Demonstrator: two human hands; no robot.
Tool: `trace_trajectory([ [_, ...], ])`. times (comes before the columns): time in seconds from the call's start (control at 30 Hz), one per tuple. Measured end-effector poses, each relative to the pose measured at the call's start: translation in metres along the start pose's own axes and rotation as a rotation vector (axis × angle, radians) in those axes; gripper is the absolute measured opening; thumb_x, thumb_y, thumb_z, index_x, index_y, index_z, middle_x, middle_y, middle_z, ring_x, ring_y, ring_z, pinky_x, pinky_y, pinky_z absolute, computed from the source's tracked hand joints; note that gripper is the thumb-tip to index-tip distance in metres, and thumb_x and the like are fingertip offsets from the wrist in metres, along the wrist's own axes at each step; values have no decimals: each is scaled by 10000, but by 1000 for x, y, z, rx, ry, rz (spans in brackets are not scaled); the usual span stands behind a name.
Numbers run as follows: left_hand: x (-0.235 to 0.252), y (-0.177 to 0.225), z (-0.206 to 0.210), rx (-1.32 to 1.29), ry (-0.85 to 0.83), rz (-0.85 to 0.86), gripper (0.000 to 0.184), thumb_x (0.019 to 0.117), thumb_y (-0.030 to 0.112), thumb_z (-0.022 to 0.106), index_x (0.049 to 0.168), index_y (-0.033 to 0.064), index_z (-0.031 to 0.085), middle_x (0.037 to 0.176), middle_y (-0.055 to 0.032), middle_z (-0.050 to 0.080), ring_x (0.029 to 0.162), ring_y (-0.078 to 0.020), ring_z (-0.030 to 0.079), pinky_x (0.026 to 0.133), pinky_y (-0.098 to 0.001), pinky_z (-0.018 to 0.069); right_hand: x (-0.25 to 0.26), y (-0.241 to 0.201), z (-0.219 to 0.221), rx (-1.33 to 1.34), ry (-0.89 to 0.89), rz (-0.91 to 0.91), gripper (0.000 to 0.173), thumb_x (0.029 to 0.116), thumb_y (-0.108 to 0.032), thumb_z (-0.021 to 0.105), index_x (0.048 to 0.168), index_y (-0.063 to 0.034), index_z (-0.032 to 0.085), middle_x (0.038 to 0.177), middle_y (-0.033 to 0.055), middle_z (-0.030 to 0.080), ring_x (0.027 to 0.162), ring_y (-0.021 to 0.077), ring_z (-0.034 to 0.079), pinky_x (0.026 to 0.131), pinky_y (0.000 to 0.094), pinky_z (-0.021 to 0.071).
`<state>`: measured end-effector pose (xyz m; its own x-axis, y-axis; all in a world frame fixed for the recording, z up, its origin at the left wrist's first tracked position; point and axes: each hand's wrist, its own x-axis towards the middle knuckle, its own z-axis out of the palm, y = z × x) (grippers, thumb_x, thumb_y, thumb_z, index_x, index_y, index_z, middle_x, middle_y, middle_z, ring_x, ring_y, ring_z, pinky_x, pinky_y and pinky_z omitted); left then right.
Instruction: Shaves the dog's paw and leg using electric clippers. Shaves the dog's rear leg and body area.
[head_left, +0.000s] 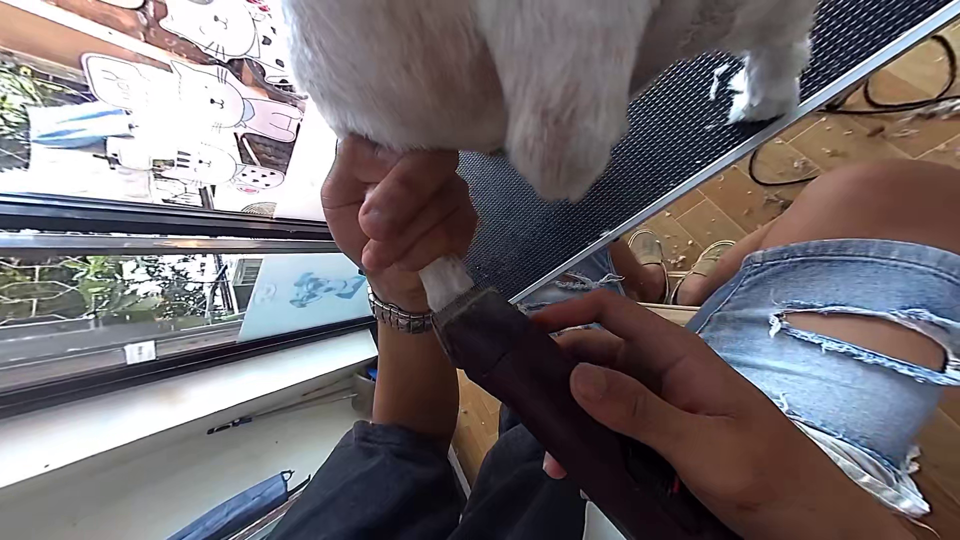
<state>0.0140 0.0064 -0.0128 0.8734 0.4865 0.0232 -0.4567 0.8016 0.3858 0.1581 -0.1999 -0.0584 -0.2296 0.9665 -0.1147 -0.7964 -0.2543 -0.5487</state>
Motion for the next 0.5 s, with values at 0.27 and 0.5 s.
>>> trace_trajectory([
  [0.27, 0, 1, -4, -6, 13, 20, 233, 923, 208, 568, 861, -14, 602, 530, -21, 533, 397, -60, 514, 396, -162, 409, 1, 13, -18, 319, -68, 42, 380, 1043, -327, 557, 1357, -113, 575, 1000, 173, 724, 719, 204, 742, 599, 303, 643],
  [0.5, 0, 2, -6, -25, 48, 65, 260, 959, 249, 487, 877, 23, 586, 561, 7, 513, 409, -37, 478, 402, -148, 382, -29, 33, -54, 236, 108, 68, 372, 1064, -332, 517, 1348, -93, 538, 1055, 204, 708, 731, 255, 749, 547, 338, 639],
])
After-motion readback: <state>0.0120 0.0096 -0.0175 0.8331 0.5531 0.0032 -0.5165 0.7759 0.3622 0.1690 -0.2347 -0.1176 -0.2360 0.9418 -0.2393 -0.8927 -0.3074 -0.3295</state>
